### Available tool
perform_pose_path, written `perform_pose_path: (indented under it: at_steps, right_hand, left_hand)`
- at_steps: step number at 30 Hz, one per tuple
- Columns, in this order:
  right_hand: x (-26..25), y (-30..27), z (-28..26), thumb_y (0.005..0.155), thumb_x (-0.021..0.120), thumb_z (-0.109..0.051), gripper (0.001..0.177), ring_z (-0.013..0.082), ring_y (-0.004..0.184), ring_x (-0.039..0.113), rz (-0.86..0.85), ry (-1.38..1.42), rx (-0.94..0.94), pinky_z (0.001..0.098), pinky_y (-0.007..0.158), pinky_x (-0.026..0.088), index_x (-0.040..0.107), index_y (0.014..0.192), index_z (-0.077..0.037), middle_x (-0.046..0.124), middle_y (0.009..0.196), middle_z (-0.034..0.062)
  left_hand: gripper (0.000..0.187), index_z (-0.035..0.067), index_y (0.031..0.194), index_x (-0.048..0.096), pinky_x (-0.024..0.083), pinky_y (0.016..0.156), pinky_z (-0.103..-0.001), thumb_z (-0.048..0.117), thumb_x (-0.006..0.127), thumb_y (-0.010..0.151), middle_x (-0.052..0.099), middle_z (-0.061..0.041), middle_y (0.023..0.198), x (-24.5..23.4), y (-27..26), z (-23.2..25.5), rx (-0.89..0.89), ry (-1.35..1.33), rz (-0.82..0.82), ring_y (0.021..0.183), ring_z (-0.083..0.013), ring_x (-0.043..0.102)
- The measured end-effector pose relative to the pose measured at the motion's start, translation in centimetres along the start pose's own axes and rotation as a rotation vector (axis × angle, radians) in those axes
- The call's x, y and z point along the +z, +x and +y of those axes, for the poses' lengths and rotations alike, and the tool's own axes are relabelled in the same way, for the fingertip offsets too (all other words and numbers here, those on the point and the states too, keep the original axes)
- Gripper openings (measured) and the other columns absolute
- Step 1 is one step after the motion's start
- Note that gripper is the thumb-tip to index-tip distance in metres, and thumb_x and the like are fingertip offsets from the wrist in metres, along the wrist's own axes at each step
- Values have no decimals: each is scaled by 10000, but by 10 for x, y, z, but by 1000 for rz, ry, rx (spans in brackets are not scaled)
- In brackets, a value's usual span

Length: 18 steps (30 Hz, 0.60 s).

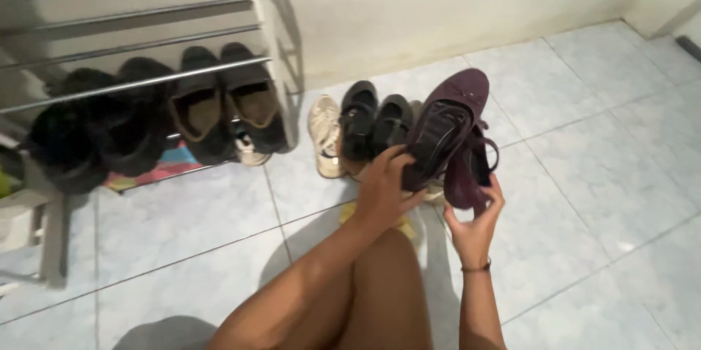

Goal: The person removes various shoes and a black garment from a white metal shoe rack and places them on the floor. Then, using a yellow cloth, the person wipes the rack and proceeds to disassemble it by removing the metal rods from the frame.

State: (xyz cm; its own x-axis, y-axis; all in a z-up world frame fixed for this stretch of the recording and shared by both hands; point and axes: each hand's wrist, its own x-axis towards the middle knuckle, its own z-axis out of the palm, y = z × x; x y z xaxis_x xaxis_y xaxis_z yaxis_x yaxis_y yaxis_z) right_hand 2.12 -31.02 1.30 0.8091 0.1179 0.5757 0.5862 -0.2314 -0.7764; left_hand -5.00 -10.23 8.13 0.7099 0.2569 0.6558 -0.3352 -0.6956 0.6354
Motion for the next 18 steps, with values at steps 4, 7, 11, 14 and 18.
perform_pose_path:
  at_steps: [4,7,11,14,18]
  right_hand:
    - [8,14,80,736,831,10,751,272,1253,575,-34,-15,125,377,1039,532,364,1323,-13,338,1604,220]
    - [23,6,117,764,861,-55,772,271,1266,585,-210,-68,185,371,1076,563,423,1399,-17,477,1417,208]
    - [23,-3,136,715,885,-99,810,340,1280,556,-197,-184,92,427,1053,495,459,1394,15,488,1478,212]
    - [17,0,136,710,896,-126,777,376,1315,538,-212,-329,55,446,1096,459,508,1370,7,516,1458,209]
    - [13,1,135,725,859,-125,810,366,1325,526,-219,-326,71,445,1111,447,476,1425,14,513,1439,198]
  left_hand:
    - [731,83,1307,516,445,963,-476,343,881,730,559,-170,1343,78,23,-26,45,291,-177,1176,-339,580]
    - [777,97,1320,519,416,982,-495,410,882,708,557,-173,1297,103,20,-50,-93,570,-454,1131,-343,577]
    - [781,120,1359,517,404,1054,-504,411,865,724,541,-180,1387,119,6,-68,-72,635,-563,1252,-351,544]
    - [906,127,1434,477,363,1067,-544,410,872,669,477,-226,1464,119,3,-69,-50,578,-510,1290,-378,490]
    - [872,118,1475,456,339,1105,-578,379,833,734,433,-251,1538,100,-4,-58,8,446,-427,1386,-393,442]
